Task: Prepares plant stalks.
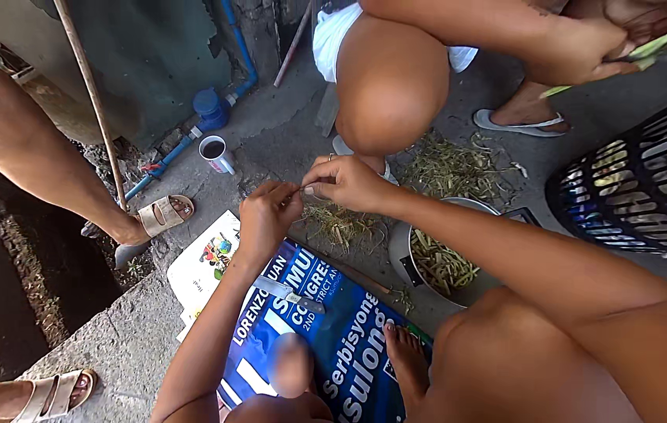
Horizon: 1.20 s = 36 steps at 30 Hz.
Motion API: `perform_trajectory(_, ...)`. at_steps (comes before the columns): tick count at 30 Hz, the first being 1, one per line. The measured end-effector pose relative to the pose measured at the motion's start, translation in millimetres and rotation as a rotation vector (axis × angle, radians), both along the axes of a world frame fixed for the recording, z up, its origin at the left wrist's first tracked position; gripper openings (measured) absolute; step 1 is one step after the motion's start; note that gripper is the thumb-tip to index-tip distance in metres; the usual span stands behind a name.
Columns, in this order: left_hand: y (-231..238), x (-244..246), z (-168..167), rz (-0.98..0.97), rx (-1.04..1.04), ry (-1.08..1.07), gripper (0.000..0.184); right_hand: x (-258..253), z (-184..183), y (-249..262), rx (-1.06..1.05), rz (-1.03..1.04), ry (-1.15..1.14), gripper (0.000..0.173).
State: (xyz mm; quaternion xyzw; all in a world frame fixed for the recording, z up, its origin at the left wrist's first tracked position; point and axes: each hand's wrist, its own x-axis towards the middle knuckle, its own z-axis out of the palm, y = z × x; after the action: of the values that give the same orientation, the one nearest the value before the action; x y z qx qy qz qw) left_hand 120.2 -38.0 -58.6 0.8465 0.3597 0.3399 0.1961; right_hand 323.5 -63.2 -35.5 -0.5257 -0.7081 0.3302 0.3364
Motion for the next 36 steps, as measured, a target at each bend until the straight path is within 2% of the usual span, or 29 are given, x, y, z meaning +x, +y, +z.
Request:
perform_trajectory(7,-1.1,2.9,1.6,0.077,-0.003,-0.138,0.012,-16.6,-4.6,-3.6,-0.186,-0.170,0.521,0.007)
perform_trajectory(14,0.8,7.5,-4.3,0.107,-0.016,-0.303,0.013,-38.5,-3.0,-10.6,-0.327,-0.339,0.836,0.010)
perform_trajectory(18,1.9,7.8,-3.6,0.112,-0.027,-0.312,0.014,-40.8,1.4,-8.3,-0.435,-0.389,0.995,0.009)
perform_trajectory(26,0.9,2.6,-0.3,0.077,-0.064,-0.208,0.014,-37.1,2.9,-2.4,-0.527,-0.433,1.179,0.009)
perform_trajectory(32,-0.2,-3.4,-4.0,0.042,-0.063,-0.136,0.012,-18.8,2.7,6.8,-0.416,-0.460,1.238,0.011)
perform_trajectory(36,1.9,-6.3,-10.0,0.041,-0.076,-0.119,0.012,-2.4,15.7,7.3,-0.300,-0.448,1.219,0.012)
